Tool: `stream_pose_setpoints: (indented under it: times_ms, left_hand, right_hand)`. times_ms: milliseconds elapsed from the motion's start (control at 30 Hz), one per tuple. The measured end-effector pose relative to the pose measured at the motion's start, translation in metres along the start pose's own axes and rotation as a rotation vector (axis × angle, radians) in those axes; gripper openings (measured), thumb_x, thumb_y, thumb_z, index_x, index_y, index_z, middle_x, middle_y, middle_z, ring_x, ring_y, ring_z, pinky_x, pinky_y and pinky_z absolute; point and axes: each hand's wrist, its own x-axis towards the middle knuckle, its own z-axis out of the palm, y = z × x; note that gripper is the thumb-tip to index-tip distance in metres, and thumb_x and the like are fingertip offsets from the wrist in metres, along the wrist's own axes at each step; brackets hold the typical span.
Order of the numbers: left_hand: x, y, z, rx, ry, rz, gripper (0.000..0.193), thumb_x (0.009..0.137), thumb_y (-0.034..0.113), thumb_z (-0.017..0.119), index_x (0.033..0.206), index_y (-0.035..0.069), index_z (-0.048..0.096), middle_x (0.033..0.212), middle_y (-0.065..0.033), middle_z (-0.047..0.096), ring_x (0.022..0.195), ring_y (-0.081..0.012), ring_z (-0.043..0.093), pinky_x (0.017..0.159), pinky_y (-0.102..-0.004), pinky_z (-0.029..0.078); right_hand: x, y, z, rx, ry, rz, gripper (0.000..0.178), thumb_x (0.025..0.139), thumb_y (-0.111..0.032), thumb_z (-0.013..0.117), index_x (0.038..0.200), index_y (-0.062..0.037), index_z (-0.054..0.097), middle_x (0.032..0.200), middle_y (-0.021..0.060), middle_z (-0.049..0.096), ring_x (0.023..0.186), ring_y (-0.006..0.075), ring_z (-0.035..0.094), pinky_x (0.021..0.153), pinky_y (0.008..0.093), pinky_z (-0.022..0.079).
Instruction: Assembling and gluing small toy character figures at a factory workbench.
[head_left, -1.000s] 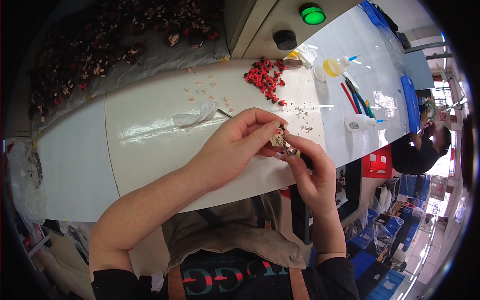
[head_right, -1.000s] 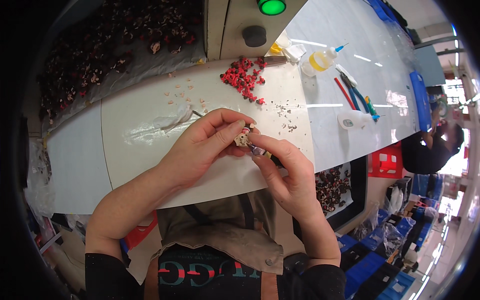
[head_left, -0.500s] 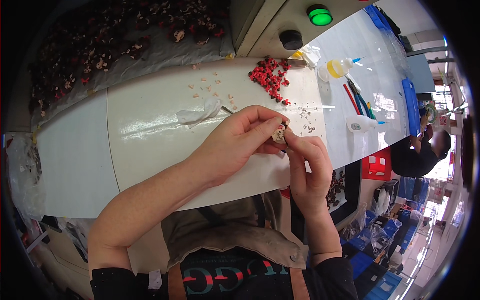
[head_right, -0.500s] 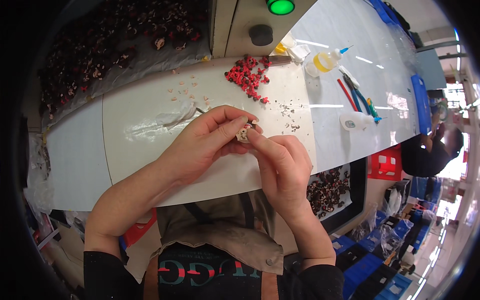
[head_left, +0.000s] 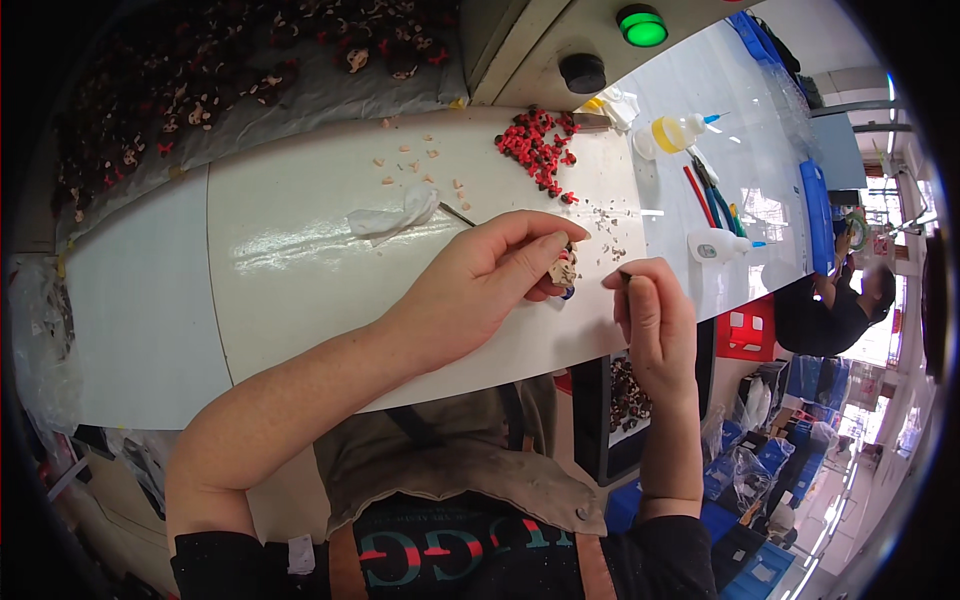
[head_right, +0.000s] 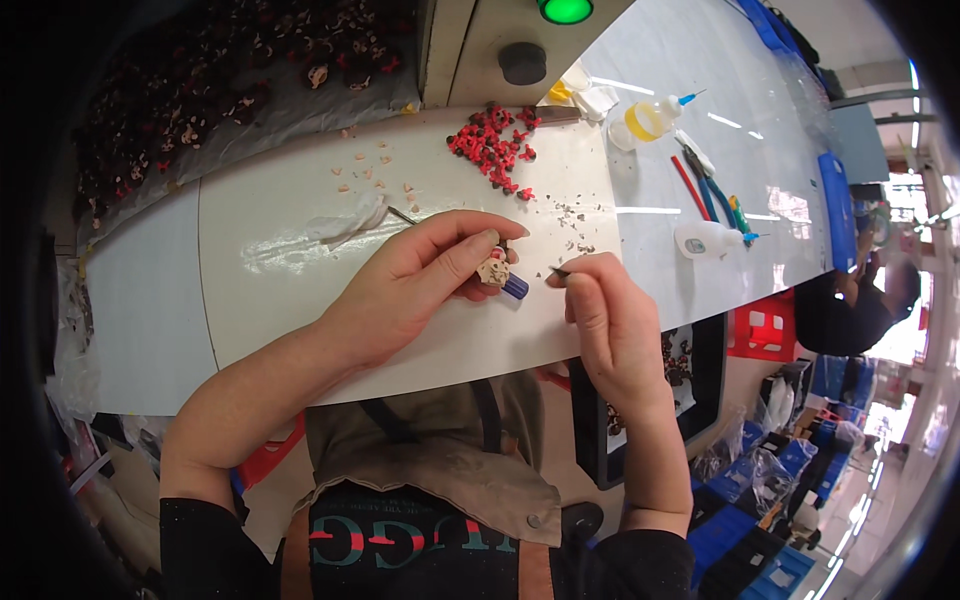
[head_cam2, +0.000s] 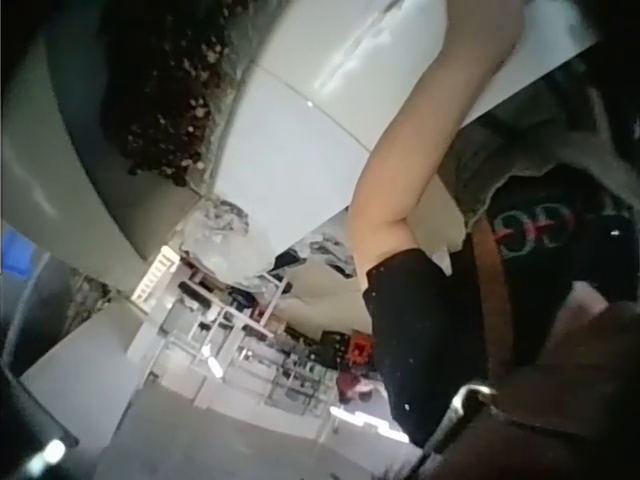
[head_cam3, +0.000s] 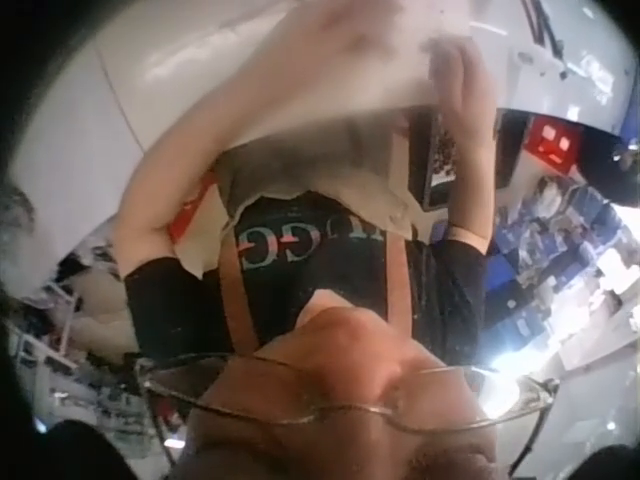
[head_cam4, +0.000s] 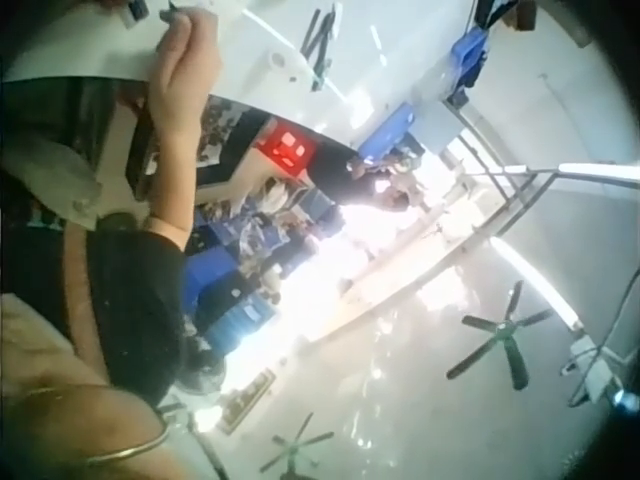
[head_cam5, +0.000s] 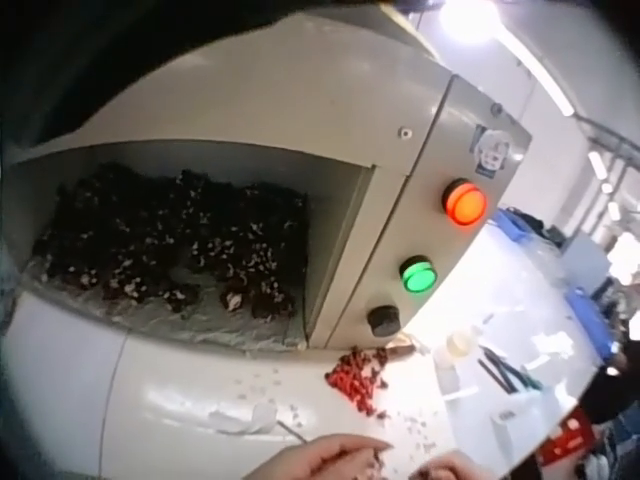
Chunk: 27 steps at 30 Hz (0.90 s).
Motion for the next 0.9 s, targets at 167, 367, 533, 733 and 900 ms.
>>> stream_pose_setpoints:
  times_ms: [167, 367, 533, 733, 900]
  left_hand:
    - [0.001, -0.002, 0.000, 0.024, -0.004, 0.018, 0.028, 0.099, 0.022, 0.043, 0.117, 0.006, 0.056, 0.106, -0.0027, 0.057, 0.098, -0.0077, 0.054, 0.084, -0.0243, 0.047]
    - [0.001, -0.004, 0.000, -0.001, -0.025, 0.043, 0.027, 0.098, 0.021, 0.045, 0.116, 0.005, 0.056, 0.104, -0.0018, 0.056, 0.096, -0.0069, 0.053, 0.083, -0.0230, 0.047]
    - [0.000, -0.003, -0.001, -0.041, -0.036, 0.053, 0.026, 0.097, 0.019, 0.047, 0.116, 0.004, 0.055, 0.103, -0.0013, 0.056, 0.094, -0.0064, 0.053, 0.082, -0.0217, 0.047]
    - [0.000, -0.004, -0.002, -0.047, -0.038, 0.023, 0.025, 0.096, 0.019, 0.049, 0.115, 0.004, 0.056, 0.101, -0.0011, 0.056, 0.093, -0.0058, 0.052, 0.081, -0.0217, 0.047]
    - [-0.002, 0.001, 0.000, 0.023, -0.032, -0.004, 0.024, 0.095, 0.018, 0.051, 0.113, 0.004, 0.057, 0.097, -0.0008, 0.059, 0.088, -0.0053, 0.054, 0.078, -0.0210, 0.046]
  right_hand:
    - [0.006, -0.011, -0.002, -0.231, -0.224, -0.093, 0.017, 0.094, -0.017, 0.049, 0.094, -0.0008, 0.054, 0.079, 0.0068, 0.058, 0.064, 0.0149, 0.052, 0.061, 0.0264, 0.043]
    - [0.015, -0.017, 0.007, -0.355, -0.269, -0.132, 0.014, 0.086, -0.013, 0.061, 0.090, -0.0012, 0.054, 0.075, 0.0124, 0.056, 0.066, 0.0261, 0.056, 0.062, 0.0318, 0.045]
    - [0.019, -0.015, 0.009, -0.484, -0.238, -0.222, 0.027, 0.080, -0.027, 0.069, 0.082, -0.0055, 0.054, 0.068, 0.0093, 0.056, 0.059, 0.0273, 0.057, 0.052, 0.0348, 0.044]
    - [0.019, -0.018, 0.008, -0.576, -0.239, -0.255, 0.025, 0.080, -0.021, 0.069, 0.082, -0.0028, 0.053, 0.068, 0.0124, 0.054, 0.059, 0.0306, 0.055, 0.053, 0.0347, 0.044]
    - [0.019, -0.019, 0.005, -0.607, -0.294, -0.245, 0.026, 0.080, -0.023, 0.068, 0.079, -0.0035, 0.051, 0.066, 0.0132, 0.055, 0.061, 0.0335, 0.056, 0.054, 0.0366, 0.044]
